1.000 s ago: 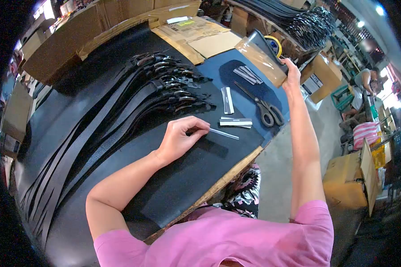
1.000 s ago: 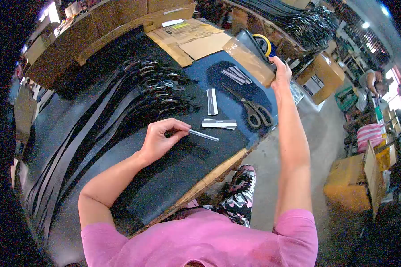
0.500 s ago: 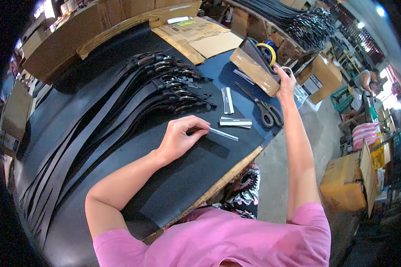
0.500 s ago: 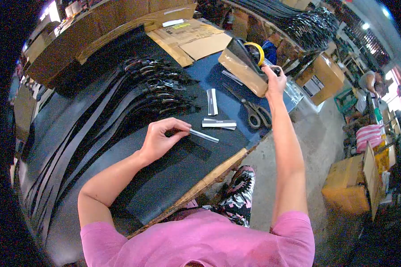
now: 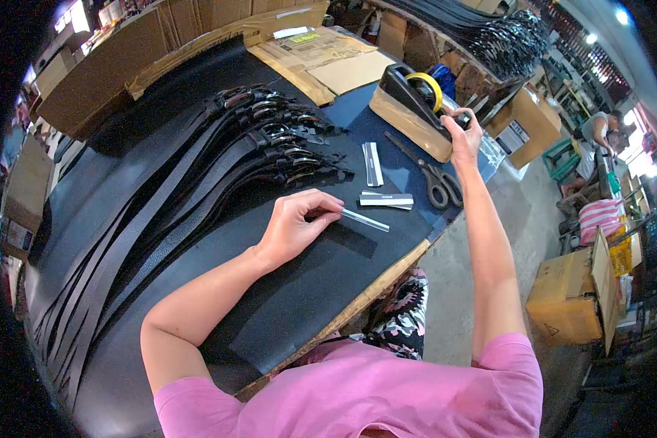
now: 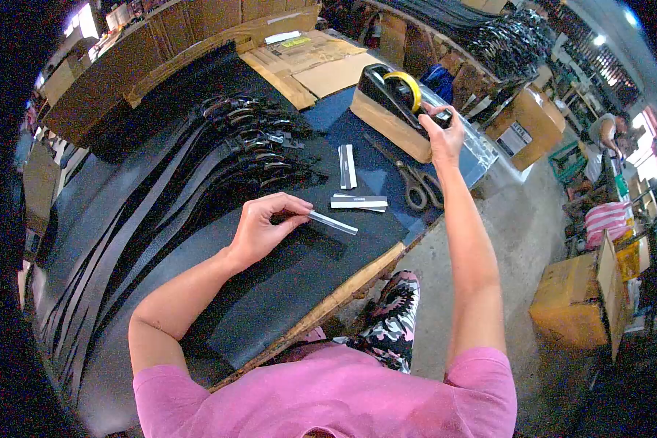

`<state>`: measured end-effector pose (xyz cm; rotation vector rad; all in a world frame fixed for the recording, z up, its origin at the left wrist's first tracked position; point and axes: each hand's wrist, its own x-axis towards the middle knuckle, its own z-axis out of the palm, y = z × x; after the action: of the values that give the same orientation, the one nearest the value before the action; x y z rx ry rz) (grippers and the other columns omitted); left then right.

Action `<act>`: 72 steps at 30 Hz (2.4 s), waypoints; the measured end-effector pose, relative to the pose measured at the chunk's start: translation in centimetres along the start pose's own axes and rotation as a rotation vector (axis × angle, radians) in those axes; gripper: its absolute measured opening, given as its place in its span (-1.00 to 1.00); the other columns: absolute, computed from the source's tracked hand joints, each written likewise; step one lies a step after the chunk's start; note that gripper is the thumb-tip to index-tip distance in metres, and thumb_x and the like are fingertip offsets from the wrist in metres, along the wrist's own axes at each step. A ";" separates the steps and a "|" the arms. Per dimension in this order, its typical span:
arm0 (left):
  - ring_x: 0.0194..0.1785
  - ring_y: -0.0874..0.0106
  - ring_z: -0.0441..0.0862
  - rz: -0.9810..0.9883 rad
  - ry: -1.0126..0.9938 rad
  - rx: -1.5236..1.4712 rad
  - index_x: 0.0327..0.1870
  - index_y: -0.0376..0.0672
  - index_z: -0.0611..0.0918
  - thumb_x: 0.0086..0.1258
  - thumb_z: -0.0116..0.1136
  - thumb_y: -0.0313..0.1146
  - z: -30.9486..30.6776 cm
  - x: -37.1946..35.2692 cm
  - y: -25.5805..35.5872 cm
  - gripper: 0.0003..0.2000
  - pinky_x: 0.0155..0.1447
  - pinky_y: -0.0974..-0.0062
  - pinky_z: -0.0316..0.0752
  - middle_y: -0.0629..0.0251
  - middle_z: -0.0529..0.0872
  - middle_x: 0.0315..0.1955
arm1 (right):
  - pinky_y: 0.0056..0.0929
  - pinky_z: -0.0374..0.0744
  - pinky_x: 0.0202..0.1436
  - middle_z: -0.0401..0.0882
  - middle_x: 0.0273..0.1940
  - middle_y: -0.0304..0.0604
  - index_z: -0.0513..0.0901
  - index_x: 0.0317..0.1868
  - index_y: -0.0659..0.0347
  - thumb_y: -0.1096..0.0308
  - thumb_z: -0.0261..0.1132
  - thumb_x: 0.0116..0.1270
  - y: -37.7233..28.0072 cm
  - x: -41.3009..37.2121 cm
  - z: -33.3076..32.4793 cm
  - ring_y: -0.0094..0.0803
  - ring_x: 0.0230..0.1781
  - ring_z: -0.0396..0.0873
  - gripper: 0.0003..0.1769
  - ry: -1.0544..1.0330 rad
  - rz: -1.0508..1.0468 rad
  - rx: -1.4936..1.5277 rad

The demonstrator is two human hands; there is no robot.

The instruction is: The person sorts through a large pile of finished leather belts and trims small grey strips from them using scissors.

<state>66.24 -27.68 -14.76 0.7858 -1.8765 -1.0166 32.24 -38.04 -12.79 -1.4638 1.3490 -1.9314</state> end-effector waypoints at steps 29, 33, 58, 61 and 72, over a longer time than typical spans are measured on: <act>-0.15 0.52 0.66 -0.027 0.040 0.049 -0.32 -0.26 0.67 0.15 0.26 -0.62 0.5 -0.2 -0.1 -0.90 -0.09 0.60 0.56 0.24 0.73 -0.24 | -0.50 0.51 -0.20 0.63 -0.35 -0.14 0.51 -0.33 0.22 0.20 0.50 -0.03 0.3 -1.5 -0.1 -0.52 -0.34 0.53 -0.61 0.018 -0.125 -0.375; -0.19 0.55 0.66 0.017 0.083 0.023 -0.28 -0.29 0.66 0.16 0.24 -0.64 0.5 -0.2 -0.8 -0.88 -0.11 0.62 0.58 0.25 0.71 -0.23 | -0.39 0.47 0.03 0.57 -0.10 0.00 0.46 -0.02 0.28 0.01 0.56 -0.09 -0.6 -1.2 -0.6 -0.32 -0.10 0.53 -0.26 -0.083 -0.046 -0.429; -0.15 0.42 0.65 0.118 -0.019 0.082 -0.14 -0.24 0.67 0.21 0.24 -0.53 0.8 -0.9 2.6 -0.80 -0.08 0.58 0.52 0.20 0.71 -0.22 | -0.33 0.53 -0.02 0.64 -0.19 -0.08 0.44 0.18 0.22 0.66 0.28 0.05 -11.8 -18.6 1.6 -0.19 -0.11 0.58 -0.40 -0.454 -0.276 -0.312; -0.23 0.53 0.61 0.107 -0.106 0.147 -0.11 -0.27 0.68 0.32 0.16 -0.43 0.7 -0.6 2.3 -0.81 -0.15 0.60 0.48 0.25 0.69 -0.31 | -0.31 0.52 0.00 0.62 -0.17 -0.10 0.41 0.21 0.22 0.67 0.25 0.06 -12.7 -18.3 1.2 -0.19 -0.09 0.55 -0.37 -0.587 -0.274 -0.330; -0.43 0.64 0.59 -0.586 -0.411 -0.397 -0.30 -0.26 0.68 0.29 0.25 -0.31 1.1 -1.4 2.8 -0.83 -0.38 0.69 0.45 0.33 0.69 -0.46 | -0.18 0.45 0.10 0.53 -0.06 0.06 0.55 -0.09 0.28 0.47 0.35 0.06 -9.7 -13.2 -3.1 -0.02 0.03 0.48 -0.65 -0.404 -0.192 -0.713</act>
<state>65.54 -24.83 -13.16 0.9566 -1.7043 -1.9746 37.13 -22.13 -11.64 -2.2243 1.8302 -1.1648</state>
